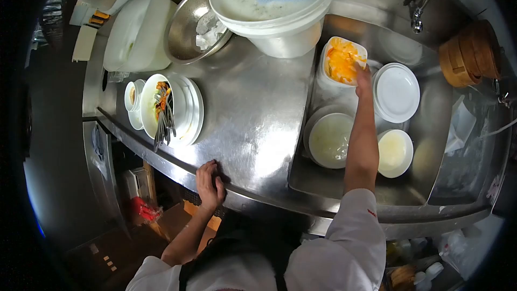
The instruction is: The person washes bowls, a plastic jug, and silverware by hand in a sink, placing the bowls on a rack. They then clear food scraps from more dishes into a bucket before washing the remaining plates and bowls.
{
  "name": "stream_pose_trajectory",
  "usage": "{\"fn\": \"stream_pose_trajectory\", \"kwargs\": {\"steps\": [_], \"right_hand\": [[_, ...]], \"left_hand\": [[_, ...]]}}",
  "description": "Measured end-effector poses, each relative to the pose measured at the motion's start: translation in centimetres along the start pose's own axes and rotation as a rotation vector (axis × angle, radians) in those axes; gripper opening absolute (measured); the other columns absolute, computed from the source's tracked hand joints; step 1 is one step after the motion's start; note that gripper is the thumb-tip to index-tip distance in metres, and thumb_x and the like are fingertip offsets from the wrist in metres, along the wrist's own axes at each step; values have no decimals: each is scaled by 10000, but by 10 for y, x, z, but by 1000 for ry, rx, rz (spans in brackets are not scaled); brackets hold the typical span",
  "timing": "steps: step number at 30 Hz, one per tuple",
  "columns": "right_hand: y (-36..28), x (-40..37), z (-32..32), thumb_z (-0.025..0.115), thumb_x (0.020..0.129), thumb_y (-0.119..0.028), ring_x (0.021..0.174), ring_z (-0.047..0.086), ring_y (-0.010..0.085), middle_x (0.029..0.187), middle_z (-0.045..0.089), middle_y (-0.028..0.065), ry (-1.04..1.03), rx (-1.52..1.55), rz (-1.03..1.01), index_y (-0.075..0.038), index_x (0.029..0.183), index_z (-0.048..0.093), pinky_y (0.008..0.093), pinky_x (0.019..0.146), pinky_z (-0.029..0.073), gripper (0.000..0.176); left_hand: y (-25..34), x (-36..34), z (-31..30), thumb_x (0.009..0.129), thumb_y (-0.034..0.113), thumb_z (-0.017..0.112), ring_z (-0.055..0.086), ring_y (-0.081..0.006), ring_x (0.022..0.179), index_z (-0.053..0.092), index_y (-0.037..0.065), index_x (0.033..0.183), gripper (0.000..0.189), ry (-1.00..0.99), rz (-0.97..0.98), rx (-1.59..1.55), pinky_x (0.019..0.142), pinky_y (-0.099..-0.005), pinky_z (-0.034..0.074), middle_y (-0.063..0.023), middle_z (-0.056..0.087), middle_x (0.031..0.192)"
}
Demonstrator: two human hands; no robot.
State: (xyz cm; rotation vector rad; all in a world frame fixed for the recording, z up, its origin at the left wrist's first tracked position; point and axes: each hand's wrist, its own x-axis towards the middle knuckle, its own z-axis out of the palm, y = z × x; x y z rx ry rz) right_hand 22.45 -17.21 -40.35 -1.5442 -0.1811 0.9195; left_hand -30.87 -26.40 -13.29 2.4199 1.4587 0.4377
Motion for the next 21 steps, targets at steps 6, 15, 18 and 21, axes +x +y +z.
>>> {"fn": "stream_pose_trajectory", "kwargs": {"steps": [6,15,18,21], "right_hand": [[-23,-8,12,585,811,-207,1036,569,270,1158,565,177,155,-418,-126,3,1217,494,349,874,451,465],[-14,-10,-13,574,882,-343,1017,586,217,1178,563,118,-199,289,75,-20,1260,444,321,885,470,515],[-38,-48,-5,600,830,-462,1007,575,222,1198,553,98,40,85,214,-53,1246,470,330,826,451,598],[-50,-64,-9,623,807,-441,877,581,199,1051,605,78,310,-30,172,-47,1129,545,302,729,444,515]], "left_hand": [[-1,-3,0,711,37,501,499,-369,1020,513,-19,1072,366,-7,6,19,885,-433,394,-198,525,1127],[-12,-8,-2,693,67,572,522,-329,999,541,35,1088,397,75,15,-32,840,-406,420,-153,557,1101],[-10,-11,-5,713,76,587,545,-308,969,569,53,1049,337,121,20,-37,813,-392,437,-127,574,1092],[-14,-13,-11,731,57,572,562,-300,932,594,70,1010,281,131,33,-150,798,-385,447,-120,597,1041]]}}
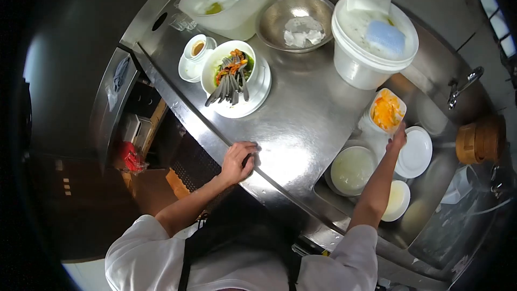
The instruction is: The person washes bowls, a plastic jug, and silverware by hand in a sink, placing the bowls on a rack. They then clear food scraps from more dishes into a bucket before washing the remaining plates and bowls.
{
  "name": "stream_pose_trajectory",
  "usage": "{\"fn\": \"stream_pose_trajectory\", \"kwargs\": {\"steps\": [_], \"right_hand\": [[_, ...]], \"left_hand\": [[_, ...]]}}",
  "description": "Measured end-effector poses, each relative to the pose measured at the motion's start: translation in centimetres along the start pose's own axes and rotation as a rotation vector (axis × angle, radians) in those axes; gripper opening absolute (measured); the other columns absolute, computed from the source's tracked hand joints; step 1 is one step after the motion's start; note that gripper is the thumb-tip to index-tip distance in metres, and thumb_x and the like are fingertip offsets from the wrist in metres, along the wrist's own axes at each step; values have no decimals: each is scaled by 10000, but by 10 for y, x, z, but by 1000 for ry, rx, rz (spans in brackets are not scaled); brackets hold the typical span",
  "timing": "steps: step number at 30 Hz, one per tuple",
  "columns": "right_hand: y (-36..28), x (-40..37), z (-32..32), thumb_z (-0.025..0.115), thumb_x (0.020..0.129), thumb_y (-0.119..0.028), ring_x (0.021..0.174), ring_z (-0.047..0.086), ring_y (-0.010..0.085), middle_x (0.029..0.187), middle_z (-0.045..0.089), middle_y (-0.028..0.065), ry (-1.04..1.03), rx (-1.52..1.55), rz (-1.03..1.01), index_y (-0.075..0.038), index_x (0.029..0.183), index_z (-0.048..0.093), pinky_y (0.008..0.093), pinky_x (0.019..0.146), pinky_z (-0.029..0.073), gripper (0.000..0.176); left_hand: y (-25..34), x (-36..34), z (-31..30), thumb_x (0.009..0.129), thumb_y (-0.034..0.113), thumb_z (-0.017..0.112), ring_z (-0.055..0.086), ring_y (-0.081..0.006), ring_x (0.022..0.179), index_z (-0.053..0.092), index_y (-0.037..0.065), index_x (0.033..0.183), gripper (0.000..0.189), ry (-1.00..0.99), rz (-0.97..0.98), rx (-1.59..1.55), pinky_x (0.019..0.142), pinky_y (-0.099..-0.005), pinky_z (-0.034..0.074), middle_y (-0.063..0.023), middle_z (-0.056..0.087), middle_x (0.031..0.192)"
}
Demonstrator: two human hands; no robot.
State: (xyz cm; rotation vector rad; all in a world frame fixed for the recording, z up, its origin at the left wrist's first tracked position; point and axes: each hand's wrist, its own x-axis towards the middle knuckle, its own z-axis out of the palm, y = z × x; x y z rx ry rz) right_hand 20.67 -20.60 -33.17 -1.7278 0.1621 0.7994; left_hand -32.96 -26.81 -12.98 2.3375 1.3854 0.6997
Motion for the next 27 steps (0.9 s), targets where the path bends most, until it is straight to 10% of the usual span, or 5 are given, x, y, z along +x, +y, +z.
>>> {"fn": "stream_pose_trajectory", "kwargs": {"steps": [4,10,16,21,27], "right_hand": [[-1,-10,6,633,811,-327,730,550,137,838,615,41,215,-2,-517,-33,968,596,244,622,423,336],[-73,-226,91,584,849,-173,783,579,122,871,599,19,-394,15,-681,-74,981,581,251,686,460,166],[-87,-439,210,583,864,-286,895,632,235,957,653,143,-931,-520,-1128,-39,1056,578,326,788,487,313],[-60,-512,286,663,703,-545,943,626,328,993,639,194,-746,-1645,-1169,69,1126,494,403,789,491,765],[-32,-497,323,679,691,-397,965,629,302,1051,630,179,-627,-1962,-1079,89,1182,478,379,797,497,719]], "left_hand": [[-17,-5,-8,800,37,516,599,-254,795,605,42,961,184,88,-188,-300,711,-349,472,-112,626,908],[-49,35,-78,896,142,485,611,-184,758,595,5,1002,205,432,-539,-368,669,-306,483,-101,640,852],[-87,75,-86,932,119,443,616,-159,861,483,-66,1200,328,145,-627,-793,656,-273,521,-83,585,958],[-65,72,-78,938,70,389,579,-232,1056,431,-48,1272,356,28,-524,-1260,767,-308,517,-137,492,1218],[-100,65,-61,951,83,387,539,-209,1117,411,11,1316,373,-307,-189,-1481,843,-317,461,-109,472,1322]]}}
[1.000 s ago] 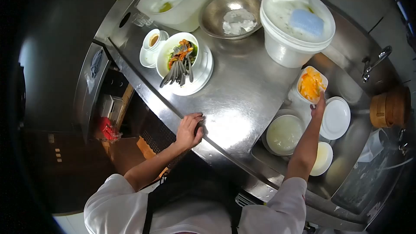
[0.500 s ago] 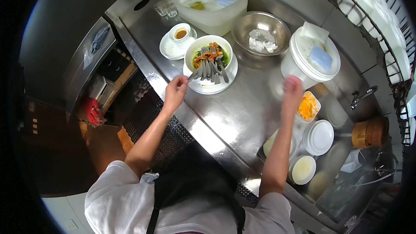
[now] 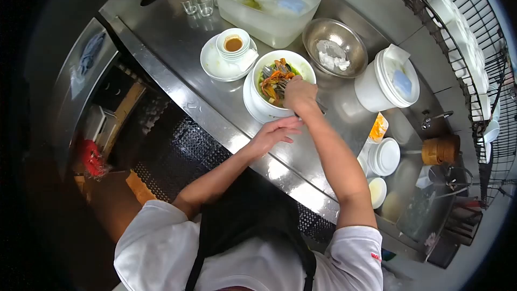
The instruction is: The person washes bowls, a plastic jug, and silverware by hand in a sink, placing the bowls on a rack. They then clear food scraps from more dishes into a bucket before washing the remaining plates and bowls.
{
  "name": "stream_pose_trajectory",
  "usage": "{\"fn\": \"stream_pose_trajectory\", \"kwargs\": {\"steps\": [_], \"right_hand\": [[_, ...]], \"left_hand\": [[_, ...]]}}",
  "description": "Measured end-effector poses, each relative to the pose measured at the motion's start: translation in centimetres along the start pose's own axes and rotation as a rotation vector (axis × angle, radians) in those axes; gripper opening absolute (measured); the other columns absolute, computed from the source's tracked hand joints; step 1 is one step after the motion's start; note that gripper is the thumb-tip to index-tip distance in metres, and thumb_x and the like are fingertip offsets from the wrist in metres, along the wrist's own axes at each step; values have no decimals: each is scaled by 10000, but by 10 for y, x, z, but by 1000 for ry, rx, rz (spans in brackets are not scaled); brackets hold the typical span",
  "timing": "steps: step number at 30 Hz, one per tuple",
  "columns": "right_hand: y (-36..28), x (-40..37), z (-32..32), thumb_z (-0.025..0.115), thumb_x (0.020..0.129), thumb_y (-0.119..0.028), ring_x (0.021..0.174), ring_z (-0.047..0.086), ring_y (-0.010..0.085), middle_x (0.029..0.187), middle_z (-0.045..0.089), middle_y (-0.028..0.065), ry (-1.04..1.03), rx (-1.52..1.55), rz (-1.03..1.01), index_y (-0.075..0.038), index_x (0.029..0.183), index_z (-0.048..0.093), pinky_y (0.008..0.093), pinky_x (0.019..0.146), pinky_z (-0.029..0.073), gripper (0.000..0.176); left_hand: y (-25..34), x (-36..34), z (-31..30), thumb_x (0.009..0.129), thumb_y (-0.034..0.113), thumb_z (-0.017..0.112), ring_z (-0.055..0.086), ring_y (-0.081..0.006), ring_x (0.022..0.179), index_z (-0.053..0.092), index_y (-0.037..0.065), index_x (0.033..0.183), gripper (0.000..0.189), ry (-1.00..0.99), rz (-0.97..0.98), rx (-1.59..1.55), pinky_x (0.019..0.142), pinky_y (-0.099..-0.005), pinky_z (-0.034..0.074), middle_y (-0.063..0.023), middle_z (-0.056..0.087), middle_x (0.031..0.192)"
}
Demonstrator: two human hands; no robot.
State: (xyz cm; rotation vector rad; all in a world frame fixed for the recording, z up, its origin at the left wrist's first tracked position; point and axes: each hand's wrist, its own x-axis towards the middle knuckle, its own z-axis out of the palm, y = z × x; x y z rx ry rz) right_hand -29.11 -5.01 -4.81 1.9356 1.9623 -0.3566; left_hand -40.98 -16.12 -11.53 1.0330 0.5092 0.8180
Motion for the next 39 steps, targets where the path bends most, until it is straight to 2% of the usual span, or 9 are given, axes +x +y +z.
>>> {"fn": "stream_pose_trajectory", "kwargs": {"steps": [2,6,13,17,26,29,30,33,39], "right_hand": [[7,2,-1,661,674,-262,862,656,308,965,650,201,70,7,-73,83,1078,557,343,714,522,542],[38,10,-30,667,663,-130,564,614,225,703,638,140,-254,474,-54,59,882,595,326,505,496,298],[34,-49,-20,621,798,-49,510,504,99,680,558,54,-463,1572,66,-3,922,483,248,442,432,191],[8,-85,-2,583,837,-64,526,470,94,691,522,55,-238,2110,107,-10,946,462,240,448,392,172],[-14,-102,17,596,828,-69,563,527,110,725,556,55,-33,1917,-40,-5,968,515,243,496,452,174],[-24,-113,-2,620,802,-119,586,572,184,735,591,121,202,1391,54,28,996,504,310,535,479,270],[-18,-102,20,603,789,-156,646,618,318,760,616,224,398,1016,-15,63,1031,474,411,597,490,350],[-29,-107,12,566,795,-165,717,611,416,789,608,284,399,637,-4,84,1057,446,477,651,477,381],[-27,-127,11,580,770,-105,754,590,450,803,601,275,415,766,13,95,1157,345,499,665,468,495]], "left_hand": [[1,0,-14,956,127,412,561,-173,1077,440,17,1288,351,-149,40,122,821,-297,458,-94,554,1236],[35,-13,-40,954,156,422,592,-141,994,498,9,1199,295,-202,-69,108,776,-268,453,-66,617,1137],[48,-18,-87,931,219,482,583,-148,1008,517,7,1176,326,-112,-200,-1,788,-274,452,-83,610,1124],[60,-6,-80,937,254,488,580,-174,1015,518,1,1160,339,-126,-252,-85,818,-298,451,-104,603,1122],[59,23,-41,943,315,482,570,-166,951,554,55,1035,284,-169,-380,-487,823,-330,447,-63,596,997],[64,30,-22,927,296,524,561,-169,946,554,65,1051,264,-66,-394,-610,828,-341,451,-49,586,974],[63,35,-16,920,287,541,559,-171,952,552,65,1060,263,7,-404,-616,836,-343,452,-50,585,980],[53,49,-10,886,245,598,574,-184,945,530,42,1116,315,110,-436,-700,839,-332,479,-76,583,1027],[59,51,3,877,232,576,608,-216,909,527,-13,1086,326,161,-453,-533,782,-344,515,-120,620,973]]}}
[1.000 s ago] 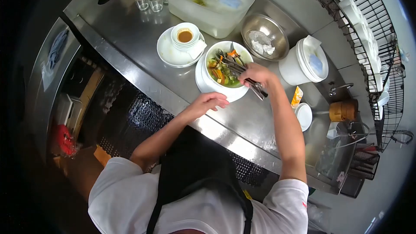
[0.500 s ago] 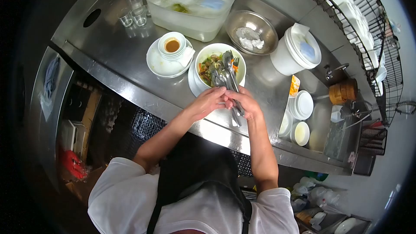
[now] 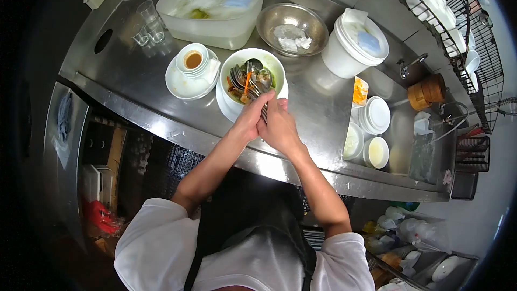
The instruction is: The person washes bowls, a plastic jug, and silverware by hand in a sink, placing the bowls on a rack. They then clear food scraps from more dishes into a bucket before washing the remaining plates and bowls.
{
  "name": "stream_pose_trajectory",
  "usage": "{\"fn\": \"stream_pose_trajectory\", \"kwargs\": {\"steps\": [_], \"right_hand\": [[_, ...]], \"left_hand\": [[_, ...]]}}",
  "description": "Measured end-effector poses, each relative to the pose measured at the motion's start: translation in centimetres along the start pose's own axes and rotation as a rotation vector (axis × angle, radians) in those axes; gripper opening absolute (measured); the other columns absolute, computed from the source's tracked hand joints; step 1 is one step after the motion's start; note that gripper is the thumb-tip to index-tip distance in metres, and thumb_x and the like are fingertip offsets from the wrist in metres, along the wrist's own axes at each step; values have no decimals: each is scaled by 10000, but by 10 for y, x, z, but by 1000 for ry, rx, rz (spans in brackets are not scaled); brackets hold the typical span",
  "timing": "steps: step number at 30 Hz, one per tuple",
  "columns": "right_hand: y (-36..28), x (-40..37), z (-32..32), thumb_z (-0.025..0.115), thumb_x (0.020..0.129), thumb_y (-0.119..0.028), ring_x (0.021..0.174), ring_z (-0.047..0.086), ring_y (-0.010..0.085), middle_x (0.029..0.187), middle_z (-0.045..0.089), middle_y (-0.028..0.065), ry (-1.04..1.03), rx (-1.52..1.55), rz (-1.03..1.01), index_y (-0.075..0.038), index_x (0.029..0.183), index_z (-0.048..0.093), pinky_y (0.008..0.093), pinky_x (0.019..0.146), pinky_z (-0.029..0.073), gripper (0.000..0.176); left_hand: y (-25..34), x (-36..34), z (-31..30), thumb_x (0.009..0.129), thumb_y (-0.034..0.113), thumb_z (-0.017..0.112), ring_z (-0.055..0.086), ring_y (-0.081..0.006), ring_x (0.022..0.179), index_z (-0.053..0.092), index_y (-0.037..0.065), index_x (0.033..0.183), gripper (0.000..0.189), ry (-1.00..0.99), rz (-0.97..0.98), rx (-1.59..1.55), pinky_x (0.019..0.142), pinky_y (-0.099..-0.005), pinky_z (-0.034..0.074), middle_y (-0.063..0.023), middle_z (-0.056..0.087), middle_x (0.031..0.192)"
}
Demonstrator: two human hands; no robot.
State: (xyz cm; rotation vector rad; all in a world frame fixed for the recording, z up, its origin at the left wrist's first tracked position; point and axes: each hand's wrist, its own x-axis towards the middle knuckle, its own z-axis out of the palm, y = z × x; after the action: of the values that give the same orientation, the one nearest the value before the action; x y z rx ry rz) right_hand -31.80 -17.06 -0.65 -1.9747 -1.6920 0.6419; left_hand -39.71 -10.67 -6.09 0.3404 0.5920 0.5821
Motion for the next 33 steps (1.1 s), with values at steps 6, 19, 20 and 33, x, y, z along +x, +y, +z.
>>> {"fn": "stream_pose_trajectory", "kwargs": {"steps": [6,19,20,33], "right_hand": [[42,-37,-46,635,793,-188,985,554,451,1059,548,315,-106,369,-68,42,1349,182,438,808,452,753],[496,28,-267,596,821,-190,569,570,171,661,590,102,866,250,231,-41,1073,556,323,587,475,296],[510,50,-277,597,826,-222,561,566,184,643,577,105,918,132,170,-40,1049,562,340,597,479,290],[561,68,-341,592,807,-124,823,625,233,914,658,106,1346,320,165,-27,1015,626,331,764,490,232]], "left_hand": [[-27,-4,48,872,204,536,621,-221,854,549,-45,1019,289,59,164,286,723,-343,528,-170,643,921],[-202,90,188,813,77,523,548,-156,583,533,-14,884,115,-28,-192,673,565,-307,481,-40,513,640],[-219,102,191,808,71,523,543,-151,579,531,-17,900,127,-13,-205,671,564,-301,482,-43,519,653],[-284,202,229,814,-34,522,631,-214,848,455,-17,1177,370,-39,-200,659,728,-356,565,-171,604,1040]]}}
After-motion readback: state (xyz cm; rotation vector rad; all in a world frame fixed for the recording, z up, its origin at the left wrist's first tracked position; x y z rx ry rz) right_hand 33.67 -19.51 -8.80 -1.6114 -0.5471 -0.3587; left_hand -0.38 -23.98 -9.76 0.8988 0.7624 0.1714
